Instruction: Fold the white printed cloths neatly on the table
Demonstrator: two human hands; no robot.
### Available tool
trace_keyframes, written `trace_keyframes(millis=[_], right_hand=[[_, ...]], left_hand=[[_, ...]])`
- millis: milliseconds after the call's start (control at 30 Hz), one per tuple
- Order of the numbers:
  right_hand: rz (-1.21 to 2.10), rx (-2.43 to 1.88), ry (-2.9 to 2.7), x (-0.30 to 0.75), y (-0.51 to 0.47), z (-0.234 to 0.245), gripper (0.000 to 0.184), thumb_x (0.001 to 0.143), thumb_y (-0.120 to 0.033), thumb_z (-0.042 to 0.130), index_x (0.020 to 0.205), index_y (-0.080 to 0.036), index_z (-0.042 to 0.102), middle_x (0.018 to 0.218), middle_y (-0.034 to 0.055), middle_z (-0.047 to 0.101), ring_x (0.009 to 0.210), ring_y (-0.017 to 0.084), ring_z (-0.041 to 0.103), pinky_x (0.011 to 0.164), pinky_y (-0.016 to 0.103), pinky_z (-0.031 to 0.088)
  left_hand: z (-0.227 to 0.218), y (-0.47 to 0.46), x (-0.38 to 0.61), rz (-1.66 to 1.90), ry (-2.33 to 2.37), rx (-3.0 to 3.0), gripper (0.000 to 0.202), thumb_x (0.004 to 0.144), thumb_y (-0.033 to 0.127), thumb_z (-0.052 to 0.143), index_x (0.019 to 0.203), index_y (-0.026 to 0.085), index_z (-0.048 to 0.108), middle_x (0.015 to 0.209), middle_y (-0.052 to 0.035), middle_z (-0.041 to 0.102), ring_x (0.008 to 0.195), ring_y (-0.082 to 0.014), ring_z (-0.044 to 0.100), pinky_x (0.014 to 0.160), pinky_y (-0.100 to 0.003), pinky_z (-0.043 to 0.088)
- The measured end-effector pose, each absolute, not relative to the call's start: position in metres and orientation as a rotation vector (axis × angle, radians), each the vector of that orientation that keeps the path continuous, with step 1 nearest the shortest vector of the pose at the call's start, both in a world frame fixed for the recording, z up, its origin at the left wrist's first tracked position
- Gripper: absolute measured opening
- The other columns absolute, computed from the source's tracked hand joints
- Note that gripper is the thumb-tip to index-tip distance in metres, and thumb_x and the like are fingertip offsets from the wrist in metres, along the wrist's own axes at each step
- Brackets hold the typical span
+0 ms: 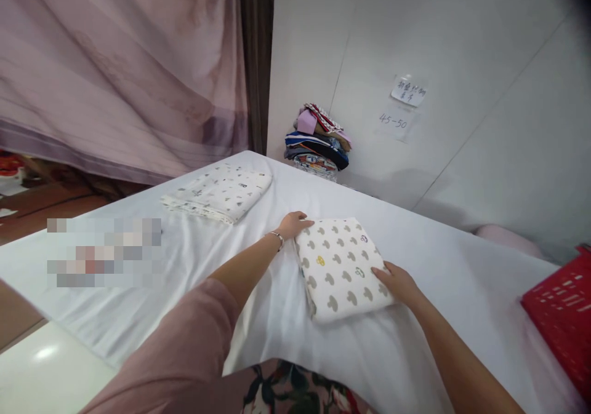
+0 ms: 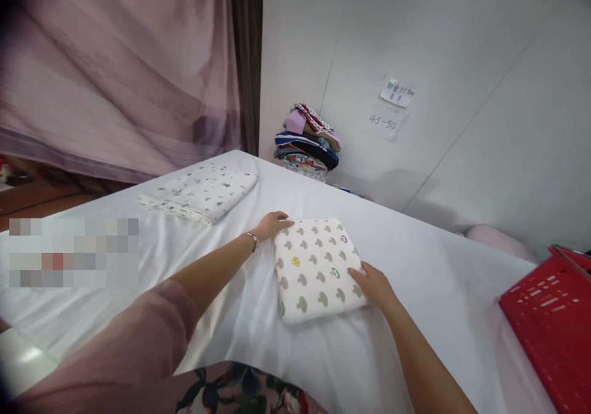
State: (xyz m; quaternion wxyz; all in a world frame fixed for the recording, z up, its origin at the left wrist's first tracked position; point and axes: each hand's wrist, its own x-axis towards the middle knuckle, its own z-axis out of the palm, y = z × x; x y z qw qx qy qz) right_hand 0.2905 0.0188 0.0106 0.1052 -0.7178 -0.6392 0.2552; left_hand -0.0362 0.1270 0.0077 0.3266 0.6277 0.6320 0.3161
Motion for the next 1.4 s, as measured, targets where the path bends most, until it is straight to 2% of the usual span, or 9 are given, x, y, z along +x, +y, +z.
trace_keyframes(millis=[133, 200, 267, 400, 600, 700, 833, 1133, 1400], right_hand=[[0.742, -2.162, -1.869, 0.293, 0.009, 0.007, 0.047, 0.079, -0.055, 0.042, 0.107, -0.021, 0.059, 0.104, 0.0062, 0.065, 0.091, 0.024, 0.06, 0.076, 0.032, 0.045], [0.699, -2.183, -1.905, 0.292, 0.01, 0.01, 0.049, 0.08, -0.055, 0.04, 0.111, -0.022, 0.056, 0.105, 0.0066, 0.064, 0.092, 0.024, 0.06, 0.076, 0.033, 0.045], [0.51, -2.151, -1.965, 0.284, 0.011, 0.015, 0.051, 0.08, -0.052, 0.041, 0.12, -0.021, 0.05, 0.111, 0.0085, 0.06, 0.099, 0.026, 0.057, 0.081, 0.037, 0.045], [0.063, -1.682, -2.133, 0.241, -0.003, 0.031, 0.052, 0.082, -0.04, 0.044, 0.13, -0.019, 0.041, 0.132, 0.0113, 0.044, 0.121, 0.027, 0.04, 0.1, 0.043, 0.034], [0.179, -1.116, -2.671, 0.158, -0.05, 0.024, 0.055, 0.086, -0.046, 0.043, 0.135, -0.023, 0.035, 0.144, 0.0086, 0.028, 0.133, 0.028, 0.021, 0.106, 0.053, 0.02], [0.149, -1.073, -2.793, 0.145, -0.062, 0.009, 0.063, 0.082, -0.051, 0.049, 0.135, -0.021, 0.036, 0.146, 0.0119, 0.023, 0.134, 0.032, 0.016, 0.105, 0.056, 0.018], [0.08, -1.103, -2.782, 0.146, -0.065, 0.001, 0.062, 0.082, -0.048, 0.05, 0.135, -0.02, 0.035, 0.146, 0.0127, 0.021, 0.134, 0.031, 0.015, 0.105, 0.055, 0.019], [0.096, -1.066, -2.743, 0.142, -0.07, -0.002, 0.054, 0.084, -0.041, 0.048, 0.134, -0.021, 0.038, 0.146, 0.0115, 0.021, 0.134, 0.031, 0.015, 0.106, 0.054, 0.02], [0.098, -1.037, -2.73, 0.144, -0.069, -0.004, 0.053, 0.084, -0.04, 0.049, 0.133, -0.02, 0.039, 0.145, 0.0123, 0.025, 0.134, 0.03, 0.016, 0.106, 0.053, 0.02]], left_hand=[[0.006, 0.115, -0.043, 0.913, 1.725, 1.554, 0.035, 0.079, 0.043, 0.053, 0.102, 0.018, 0.061, 0.108, -0.0062, 0.064, 0.095, -0.0182, 0.059, 0.08, -0.024, 0.044], [0.005, 0.104, -0.053, 0.938, 1.775, 1.51, 0.033, 0.081, 0.042, 0.05, 0.102, 0.018, 0.06, 0.109, -0.0066, 0.063, 0.096, -0.0185, 0.059, 0.081, -0.025, 0.043], [0.004, 0.091, -0.062, 0.936, 1.817, 1.456, 0.032, 0.081, 0.041, 0.05, 0.101, 0.018, 0.059, 0.107, -0.0072, 0.063, 0.092, -0.0184, 0.061, 0.077, -0.026, 0.044], [-0.001, 0.072, -0.068, 0.873, 1.797, 1.365, 0.028, 0.081, 0.038, 0.049, 0.097, 0.018, 0.057, 0.094, -0.0052, 0.067, 0.068, -0.014, 0.064, 0.059, -0.023, 0.046], [-0.004, 0.077, -0.047, 0.787, 1.771, 1.342, 0.038, 0.082, 0.049, 0.044, 0.096, 0.017, 0.058, 0.076, -0.0042, 0.069, 0.059, -0.015, 0.063, 0.053, -0.023, 0.044], [-0.001, 0.088, -0.039, 0.761, 1.838, 1.359, 0.046, 0.077, 0.055, 0.047, 0.098, 0.015, 0.057, 0.08, -0.0075, 0.069, 0.068, -0.0201, 0.064, 0.059, -0.027, 0.045], [0.0, 0.098, -0.033, 0.751, 1.907, 1.418, 0.049, 0.073, 0.061, 0.048, 0.09, 0.016, 0.059, 0.093, -0.0111, 0.067, 0.087, -0.026, 0.062, 0.069, -0.031, 0.043], [-0.002, 0.106, -0.029, 0.713, 1.974, 1.474, 0.035, 0.077, 0.05, 0.047, 0.087, 0.018, 0.059, 0.097, -0.0111, 0.065, 0.091, -0.0266, 0.059, 0.071, -0.032, 0.042], [-0.003, 0.104, -0.032, 0.73, 1.991, 1.453, 0.04, 0.074, 0.057, 0.049, 0.083, 0.019, 0.059, 0.09, -0.0085, 0.067, 0.084, -0.0237, 0.06, 0.067, -0.03, 0.041]])
